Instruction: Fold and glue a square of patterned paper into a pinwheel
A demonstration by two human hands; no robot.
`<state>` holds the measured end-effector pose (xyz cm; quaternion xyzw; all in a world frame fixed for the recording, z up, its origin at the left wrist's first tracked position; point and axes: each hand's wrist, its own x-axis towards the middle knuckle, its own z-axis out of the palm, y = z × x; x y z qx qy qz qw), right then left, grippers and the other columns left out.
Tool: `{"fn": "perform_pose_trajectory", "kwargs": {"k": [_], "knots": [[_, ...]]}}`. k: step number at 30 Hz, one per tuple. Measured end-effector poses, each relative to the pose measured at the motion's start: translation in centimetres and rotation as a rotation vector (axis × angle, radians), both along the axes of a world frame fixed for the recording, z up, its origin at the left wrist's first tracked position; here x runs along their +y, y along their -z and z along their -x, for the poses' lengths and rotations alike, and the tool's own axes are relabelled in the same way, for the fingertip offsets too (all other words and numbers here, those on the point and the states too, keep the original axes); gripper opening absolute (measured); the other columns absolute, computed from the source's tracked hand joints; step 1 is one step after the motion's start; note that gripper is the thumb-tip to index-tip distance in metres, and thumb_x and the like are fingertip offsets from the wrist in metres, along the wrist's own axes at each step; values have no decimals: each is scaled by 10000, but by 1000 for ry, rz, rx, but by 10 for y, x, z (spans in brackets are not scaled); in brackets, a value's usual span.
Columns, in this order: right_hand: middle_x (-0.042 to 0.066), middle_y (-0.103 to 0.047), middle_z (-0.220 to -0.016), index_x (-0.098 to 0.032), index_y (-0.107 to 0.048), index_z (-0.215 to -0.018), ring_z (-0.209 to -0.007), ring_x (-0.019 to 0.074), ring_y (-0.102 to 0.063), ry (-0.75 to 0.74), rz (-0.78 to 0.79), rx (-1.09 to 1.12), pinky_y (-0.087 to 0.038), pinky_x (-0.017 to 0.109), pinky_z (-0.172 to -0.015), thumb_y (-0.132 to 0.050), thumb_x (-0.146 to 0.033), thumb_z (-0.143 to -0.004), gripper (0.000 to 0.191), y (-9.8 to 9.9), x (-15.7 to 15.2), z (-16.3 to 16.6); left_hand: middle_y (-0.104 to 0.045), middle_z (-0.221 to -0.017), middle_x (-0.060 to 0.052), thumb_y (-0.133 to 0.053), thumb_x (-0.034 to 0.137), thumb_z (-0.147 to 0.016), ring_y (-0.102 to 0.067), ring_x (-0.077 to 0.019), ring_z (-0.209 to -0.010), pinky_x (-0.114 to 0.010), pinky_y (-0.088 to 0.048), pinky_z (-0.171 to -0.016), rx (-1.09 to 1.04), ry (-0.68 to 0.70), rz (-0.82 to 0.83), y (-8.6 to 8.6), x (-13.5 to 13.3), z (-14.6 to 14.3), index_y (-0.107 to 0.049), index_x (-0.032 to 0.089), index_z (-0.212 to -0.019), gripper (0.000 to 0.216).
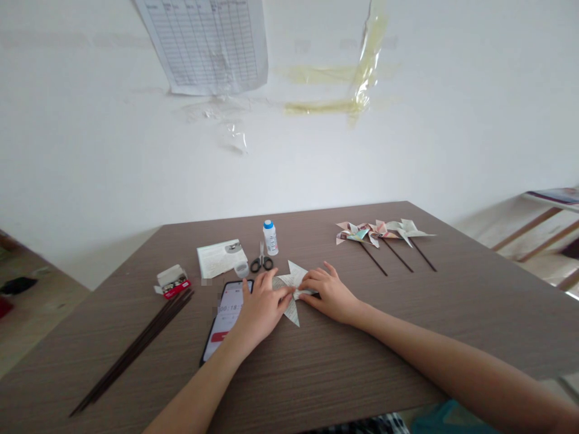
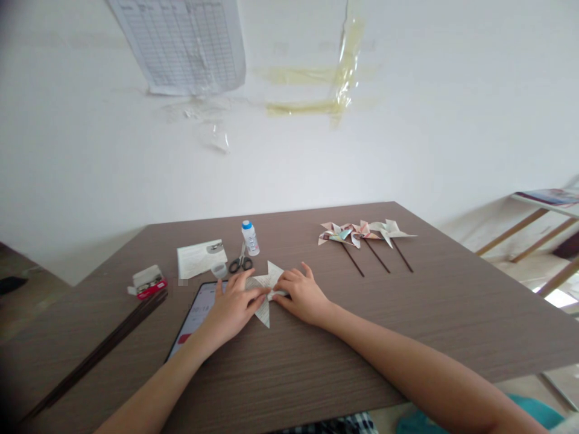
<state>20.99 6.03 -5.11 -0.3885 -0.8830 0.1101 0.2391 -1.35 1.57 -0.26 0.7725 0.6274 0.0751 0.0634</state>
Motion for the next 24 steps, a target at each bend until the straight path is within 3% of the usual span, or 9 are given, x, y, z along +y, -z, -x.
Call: {"fn": "perform_pose_trajectory", "kwargs": {"k": [11, 17, 24], "knots": [[100, -845, -1268, -281, -878, -1233, -1266, 335, -780, 32, 48, -11, -289, 780, -1385, -746, -349, -1130, 180, -7, -4, 2, -593, -1757, -165, -756, 218, -1073, -519, -463, -1664, -866, -315, -1350, -93, 6, -52, 9, 6, 4, -924, 341, -1272, 288], [94, -841, -1268, -280, -869, -1204, -1268, 328, -776, 30, 52, -5, -255, 803, -1381, -720, -350, -1141, 176, -6, -4, 1, -652, -1684, -173, -773, 187, -1041, -613, -413, -1585, -760, -435, -1333, -143, 23, -163, 17, 12, 8, -875, 331, -1392, 393], [107, -837, -1289, -292, -865, -1234, -1280, 339, -763, 25, 50, 2, -254, 789, -1390, -706, -360, -1142, 197, -2, -2, 1, -608, -1746, -164, -763, 246, -1064, -543, -475, -1636, -849, -311, -1361, -51, -11, -131, 10, 4, 2, -929, 324, -1259, 267]]}}
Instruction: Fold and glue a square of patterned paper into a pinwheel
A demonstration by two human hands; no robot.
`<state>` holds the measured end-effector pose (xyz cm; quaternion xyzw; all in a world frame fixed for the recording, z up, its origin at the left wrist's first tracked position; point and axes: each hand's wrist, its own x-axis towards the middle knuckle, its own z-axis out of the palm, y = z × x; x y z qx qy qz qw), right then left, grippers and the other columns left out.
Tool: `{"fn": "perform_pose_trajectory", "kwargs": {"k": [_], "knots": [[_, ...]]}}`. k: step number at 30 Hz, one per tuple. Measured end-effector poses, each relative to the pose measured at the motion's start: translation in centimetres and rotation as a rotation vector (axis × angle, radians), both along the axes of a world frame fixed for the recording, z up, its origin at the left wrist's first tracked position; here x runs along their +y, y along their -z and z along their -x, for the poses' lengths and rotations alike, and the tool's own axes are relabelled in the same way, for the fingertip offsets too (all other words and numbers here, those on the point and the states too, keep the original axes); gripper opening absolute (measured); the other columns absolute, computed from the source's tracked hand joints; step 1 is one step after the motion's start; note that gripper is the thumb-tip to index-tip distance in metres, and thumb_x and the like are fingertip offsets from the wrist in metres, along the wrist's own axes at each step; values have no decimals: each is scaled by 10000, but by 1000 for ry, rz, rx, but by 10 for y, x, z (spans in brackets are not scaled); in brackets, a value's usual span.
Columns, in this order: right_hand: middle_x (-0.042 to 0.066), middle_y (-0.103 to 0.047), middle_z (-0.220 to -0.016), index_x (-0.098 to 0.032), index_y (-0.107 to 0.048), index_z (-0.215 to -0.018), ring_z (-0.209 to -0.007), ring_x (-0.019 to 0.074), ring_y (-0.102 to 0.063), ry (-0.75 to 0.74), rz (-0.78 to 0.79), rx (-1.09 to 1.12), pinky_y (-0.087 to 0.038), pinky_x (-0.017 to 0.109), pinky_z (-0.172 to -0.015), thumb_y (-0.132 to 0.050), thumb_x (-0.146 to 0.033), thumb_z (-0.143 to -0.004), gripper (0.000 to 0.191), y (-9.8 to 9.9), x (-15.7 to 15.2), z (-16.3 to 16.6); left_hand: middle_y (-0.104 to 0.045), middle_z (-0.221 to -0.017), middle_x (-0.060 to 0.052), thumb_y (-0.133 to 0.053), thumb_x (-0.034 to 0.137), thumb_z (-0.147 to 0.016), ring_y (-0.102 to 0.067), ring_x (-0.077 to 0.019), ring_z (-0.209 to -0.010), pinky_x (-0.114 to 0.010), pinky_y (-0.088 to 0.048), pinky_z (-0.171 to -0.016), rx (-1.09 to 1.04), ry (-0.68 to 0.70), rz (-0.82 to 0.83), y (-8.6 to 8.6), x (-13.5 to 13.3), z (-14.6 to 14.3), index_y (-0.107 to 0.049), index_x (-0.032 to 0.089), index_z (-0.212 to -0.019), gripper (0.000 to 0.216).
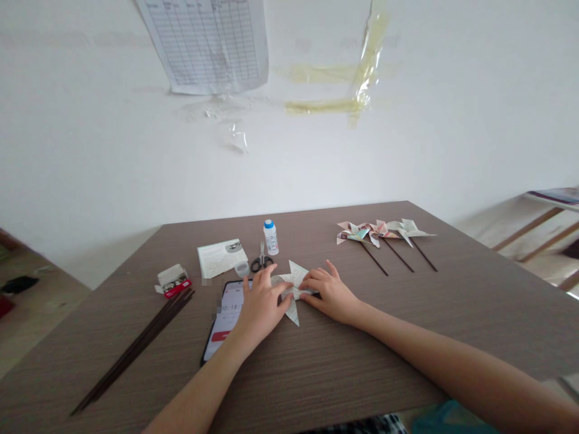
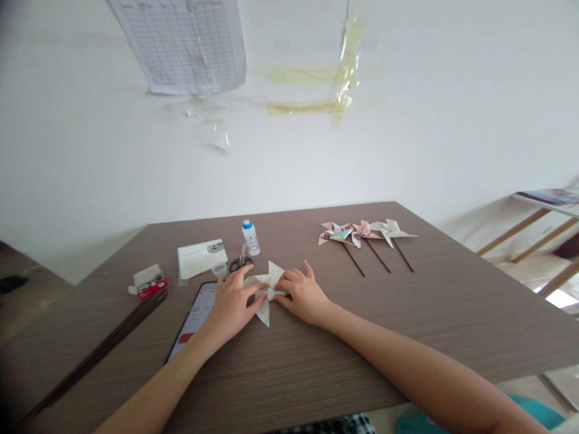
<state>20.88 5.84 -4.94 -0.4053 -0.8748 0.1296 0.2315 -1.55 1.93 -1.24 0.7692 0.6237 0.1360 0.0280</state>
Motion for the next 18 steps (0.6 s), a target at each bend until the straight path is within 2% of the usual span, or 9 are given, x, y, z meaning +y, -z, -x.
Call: {"fn": "perform_pose_trajectory", "kwargs": {"k": [4, 18], "knots": [[100, -836, -1289, -296, -865, -1245, -1292, 343, -758, 3, 7, -2, -258, 786, -1393, -719, -352, -1134, 193, 1, 1, 0, -584, -1776, -160, -762, 262, -1075, -523, -464, -1656, -859, -271, -1371, 34, -5, 22, -4, -2, -3, -927, 331, -1265, 260], [107, -829, -1299, -297, -863, -1239, -1268, 342, -752, -5, -5, -1, -272, 787, -1382, -692, -364, -1144, 206, 0, 0, -1, -597, -1768, -157, -733, 271, -1097, -527, -474, -1647, -873, -299, -1354, 69, -5, 47, -8, -3, -4, -905, 335, -1322, 291]]}}
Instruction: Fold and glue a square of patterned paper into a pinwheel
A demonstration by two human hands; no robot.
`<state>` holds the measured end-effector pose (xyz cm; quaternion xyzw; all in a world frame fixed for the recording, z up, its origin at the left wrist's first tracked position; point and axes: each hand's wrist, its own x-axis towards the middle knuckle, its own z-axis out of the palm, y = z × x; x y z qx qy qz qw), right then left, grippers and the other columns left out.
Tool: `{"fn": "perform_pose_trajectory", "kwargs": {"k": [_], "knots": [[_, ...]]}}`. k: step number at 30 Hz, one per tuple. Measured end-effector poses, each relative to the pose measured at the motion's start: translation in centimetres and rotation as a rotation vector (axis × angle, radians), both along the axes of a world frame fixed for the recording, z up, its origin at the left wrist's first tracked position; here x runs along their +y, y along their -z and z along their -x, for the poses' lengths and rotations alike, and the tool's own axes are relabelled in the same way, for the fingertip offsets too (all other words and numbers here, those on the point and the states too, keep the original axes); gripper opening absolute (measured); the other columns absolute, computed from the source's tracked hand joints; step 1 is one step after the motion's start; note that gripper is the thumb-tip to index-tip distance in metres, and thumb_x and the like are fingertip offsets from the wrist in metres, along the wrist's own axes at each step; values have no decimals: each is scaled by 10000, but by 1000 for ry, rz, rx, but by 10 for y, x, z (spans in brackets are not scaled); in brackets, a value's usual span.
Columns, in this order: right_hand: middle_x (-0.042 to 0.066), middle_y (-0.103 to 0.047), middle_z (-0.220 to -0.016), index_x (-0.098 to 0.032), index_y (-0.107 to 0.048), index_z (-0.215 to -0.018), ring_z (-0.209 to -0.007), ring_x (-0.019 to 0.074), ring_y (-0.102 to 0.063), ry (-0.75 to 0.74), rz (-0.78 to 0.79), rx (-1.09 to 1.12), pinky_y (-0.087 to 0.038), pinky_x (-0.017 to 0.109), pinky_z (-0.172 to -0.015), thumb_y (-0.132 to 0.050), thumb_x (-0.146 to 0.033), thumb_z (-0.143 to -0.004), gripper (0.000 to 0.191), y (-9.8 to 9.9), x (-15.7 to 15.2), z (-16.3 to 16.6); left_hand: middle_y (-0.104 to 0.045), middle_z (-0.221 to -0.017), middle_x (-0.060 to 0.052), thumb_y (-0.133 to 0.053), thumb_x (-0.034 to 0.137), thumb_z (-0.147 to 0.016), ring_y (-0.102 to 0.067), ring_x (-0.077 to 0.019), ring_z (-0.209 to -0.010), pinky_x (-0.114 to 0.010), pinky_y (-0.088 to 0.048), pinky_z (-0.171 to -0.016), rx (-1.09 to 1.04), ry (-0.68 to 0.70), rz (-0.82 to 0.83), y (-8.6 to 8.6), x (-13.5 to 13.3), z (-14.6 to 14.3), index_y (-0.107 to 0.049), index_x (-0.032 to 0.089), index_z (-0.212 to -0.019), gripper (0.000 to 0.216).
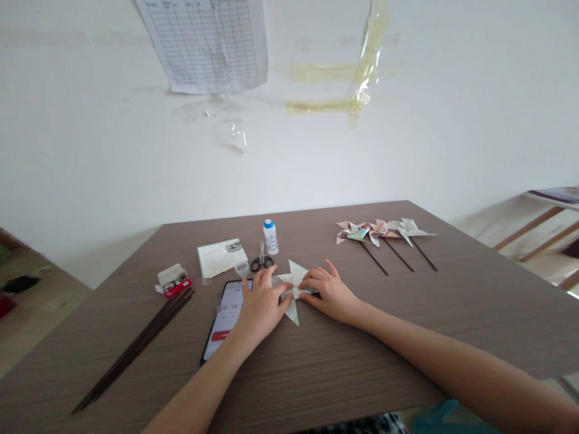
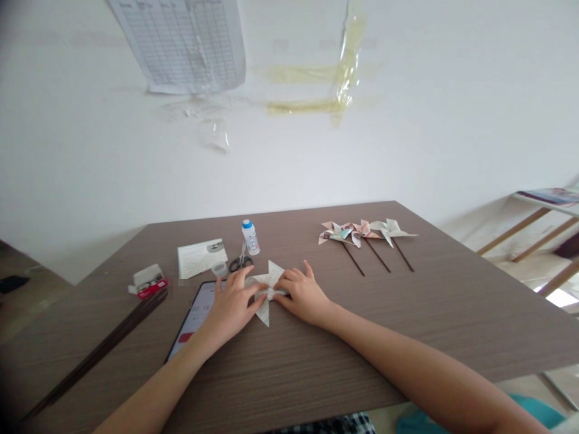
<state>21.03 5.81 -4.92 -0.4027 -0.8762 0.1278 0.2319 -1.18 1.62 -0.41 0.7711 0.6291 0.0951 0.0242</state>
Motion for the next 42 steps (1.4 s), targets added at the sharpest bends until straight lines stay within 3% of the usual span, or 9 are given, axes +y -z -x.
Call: {"fn": "perform_pose_trajectory", "kwargs": {"k": [12, 24, 32, 42], "knots": [[101, -831, -1274, -300, -866, -1224, -1259, 344, -759, 3, -5, -6, -276, 791, -1379, -697, -356, -1137, 198, -2, -1, 1, -582, -1779, -186, -734, 287, -1100, -528, -462, -1652, -851, -311, -1358, 19, 23, -17, 0, -1, 1, -900, 311, -1325, 280], [105, -830, -1283, -285, -862, -1230, -1272, 340, -759, -1, -16, -20, -271, 794, -1377, -686, -357, -1146, 208, -3, -2, 0, -586, -1765, -197, -768, 212, -1052, -549, -443, -1654, -812, -409, -1336, -150, 3, -36, 12, 5, -2, -886, 254, -1275, 256], [105, -831, -1301, -280, -857, -1234, -1295, 337, -760, 3, 11, -10, -266, 795, -1389, -703, -342, -1144, 189, -6, -3, 0, -581, -1789, -136, -757, 248, -1065, -518, -456, -1653, -887, -292, -1353, -43, 62, -75, 6, -2, -1, -911, 324, -1249, 252], [131, -840, -1331, -230, -832, -1299, -1344, 359, -754, 0, 13, 3, -270, 809, -1385, -750, -309, -1117, 215, -3, -2, 1, -525, -1842, -112, -697, 245, -1112, -463, -471, -1689, -913, -256, -1343, 24, 45, 18, -1, -4, -2, -903, 357, -1320, 314]]}}
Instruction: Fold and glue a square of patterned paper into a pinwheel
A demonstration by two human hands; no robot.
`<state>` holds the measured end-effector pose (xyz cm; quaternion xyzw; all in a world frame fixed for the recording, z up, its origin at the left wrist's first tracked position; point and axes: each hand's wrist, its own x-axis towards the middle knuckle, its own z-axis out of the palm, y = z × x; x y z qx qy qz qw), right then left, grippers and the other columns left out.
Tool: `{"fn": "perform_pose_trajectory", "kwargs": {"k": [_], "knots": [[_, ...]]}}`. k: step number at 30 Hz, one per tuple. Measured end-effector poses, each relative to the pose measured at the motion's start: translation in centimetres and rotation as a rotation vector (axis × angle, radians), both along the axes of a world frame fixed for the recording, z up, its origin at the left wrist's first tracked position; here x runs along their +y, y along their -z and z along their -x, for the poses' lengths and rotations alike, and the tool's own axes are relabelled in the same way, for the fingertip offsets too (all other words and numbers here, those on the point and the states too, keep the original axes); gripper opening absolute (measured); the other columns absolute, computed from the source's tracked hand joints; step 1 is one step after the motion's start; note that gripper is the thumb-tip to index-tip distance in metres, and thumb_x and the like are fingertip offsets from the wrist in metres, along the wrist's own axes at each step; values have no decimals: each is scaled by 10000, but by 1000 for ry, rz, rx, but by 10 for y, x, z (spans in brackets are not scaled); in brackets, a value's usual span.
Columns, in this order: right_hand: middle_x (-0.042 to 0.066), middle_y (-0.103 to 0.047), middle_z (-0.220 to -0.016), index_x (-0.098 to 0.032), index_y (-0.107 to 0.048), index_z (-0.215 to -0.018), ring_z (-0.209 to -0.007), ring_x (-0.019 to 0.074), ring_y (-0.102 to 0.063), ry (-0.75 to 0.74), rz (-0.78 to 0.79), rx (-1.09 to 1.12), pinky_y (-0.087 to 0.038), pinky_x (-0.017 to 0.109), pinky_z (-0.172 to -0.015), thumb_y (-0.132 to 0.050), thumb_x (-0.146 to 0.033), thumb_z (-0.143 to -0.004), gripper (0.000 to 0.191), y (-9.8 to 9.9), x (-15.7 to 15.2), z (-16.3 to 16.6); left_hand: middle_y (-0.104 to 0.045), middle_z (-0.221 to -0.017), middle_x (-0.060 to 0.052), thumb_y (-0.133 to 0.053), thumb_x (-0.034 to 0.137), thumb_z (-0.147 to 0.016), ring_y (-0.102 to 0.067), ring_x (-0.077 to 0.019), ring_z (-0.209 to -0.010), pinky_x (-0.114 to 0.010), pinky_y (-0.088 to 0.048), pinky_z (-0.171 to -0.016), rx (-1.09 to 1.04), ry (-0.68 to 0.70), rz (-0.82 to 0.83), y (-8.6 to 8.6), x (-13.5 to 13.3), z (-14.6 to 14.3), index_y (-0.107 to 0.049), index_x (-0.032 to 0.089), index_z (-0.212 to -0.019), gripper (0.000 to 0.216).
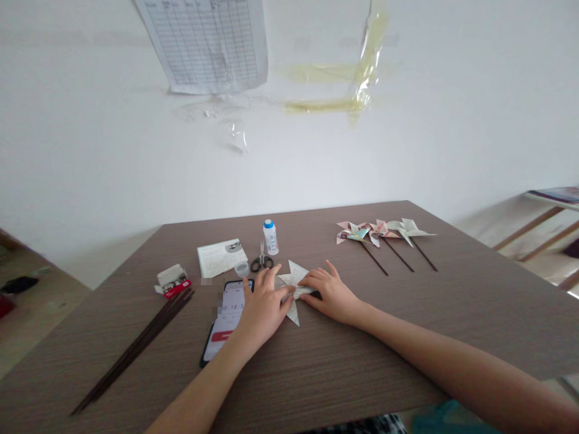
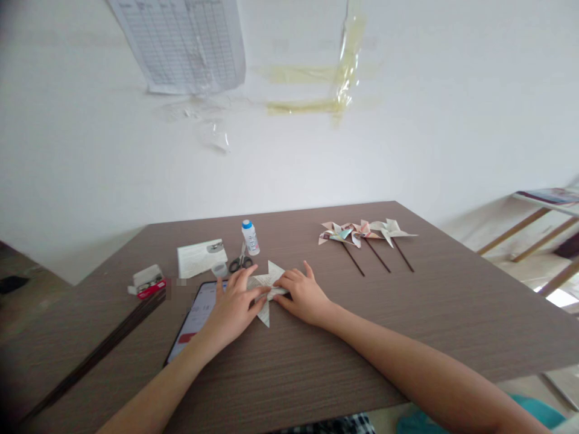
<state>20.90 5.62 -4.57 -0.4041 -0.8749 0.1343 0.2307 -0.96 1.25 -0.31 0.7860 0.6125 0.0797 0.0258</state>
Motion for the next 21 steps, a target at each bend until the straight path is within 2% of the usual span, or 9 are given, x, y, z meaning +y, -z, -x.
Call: {"fn": "perform_pose_trajectory", "kwargs": {"k": [8, 14, 21], "knots": [[114, -842, -1322, -271, -825, -1308, -1318, 352, -760, -4, -52, 6, -299, 765, -1388, -749, -344, -1118, 217, 7, 3, -2, -537, -1832, -140, -720, 241, -1115, -486, -462, -1678, -931, -255, -1326, 40, 23, -32, 1, -2, 0, -900, 344, -1331, 300], [115, -839, -1315, -263, -824, -1297, -1313, 351, -756, -6, -44, 13, -288, 778, -1384, -727, -336, -1130, 206, 8, 3, -2, -541, -1828, -142, -699, 257, -1135, -486, -449, -1685, -919, -251, -1336, 73, 19, -39, 0, -2, -1, -898, 361, -1332, 299], [100, -842, -1326, -287, -820, -1335, -1345, 348, -750, 5, -40, 16, -267, 756, -1406, -738, -320, -1119, 233, 11, 4, -1, -557, -1809, -152, -671, 293, -1153, -476, -461, -1694, -905, -247, -1345, 27, -20, 34, -3, -1, 1, -894, 382, -1362, 318]]}}
